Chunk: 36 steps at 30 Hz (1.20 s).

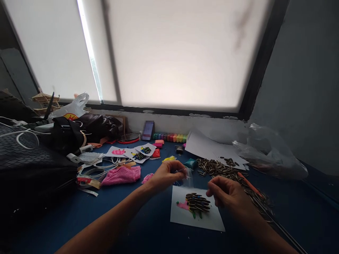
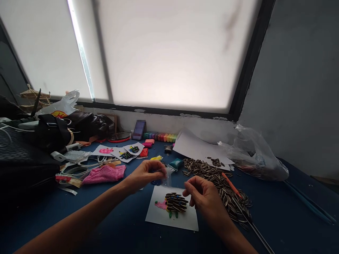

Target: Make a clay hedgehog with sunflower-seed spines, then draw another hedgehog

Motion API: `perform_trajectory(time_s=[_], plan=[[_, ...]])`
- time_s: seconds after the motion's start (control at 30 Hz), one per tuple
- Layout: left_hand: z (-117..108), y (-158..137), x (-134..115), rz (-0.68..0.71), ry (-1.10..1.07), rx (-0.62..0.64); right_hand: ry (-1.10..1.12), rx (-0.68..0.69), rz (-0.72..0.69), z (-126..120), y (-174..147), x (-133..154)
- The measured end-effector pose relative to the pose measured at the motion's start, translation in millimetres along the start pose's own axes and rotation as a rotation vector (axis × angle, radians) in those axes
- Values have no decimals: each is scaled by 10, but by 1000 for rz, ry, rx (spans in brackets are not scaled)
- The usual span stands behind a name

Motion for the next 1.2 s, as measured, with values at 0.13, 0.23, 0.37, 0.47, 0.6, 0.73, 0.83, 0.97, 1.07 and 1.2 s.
perform_trajectory(time_s=[0.13,0.23,0.37,0.47,0.6,0.73,0.83,0.97,1.07,1.2], plan=[[-57,3,-14,-46,-42,26,-39,1,-8,4,-16,28],[-78,8,-12,-77,-78,30,-98,1,-19,6,-21,35],[-83,19,4,-59,-88,4,-204,14,-11,-1,-5,12],[-86,21,8,-39,-79,-24,-316,30,-15,-18,7,-7],[-64,15,0,-32,-58,-26,-429,31,-40,-42,11,-23],[-25,9,-5,-12,-73,-39,-424,51,-34,-40,9,-30],[2,4,-3,-21,-101,-25,-430,43,-29,-34,7,-16],[3,2,4,-37,-109,-49,-458,24,-10,-24,8,-15],[-2,8,20,-32,-118,-27,-471,43,10,-8,5,-34],[-3,10,45,-39,-112,-5,-487,58,-10,9,-3,-38]])
Point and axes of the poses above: each hand's wrist, its own y-axis towards the middle knuckle, its own z-axis out of the palm, x = y × z, the point moved 2 cm from there along y, towards the middle knuckle, and after that the axes turned 2 degrees about y, right-handed, at the moved point
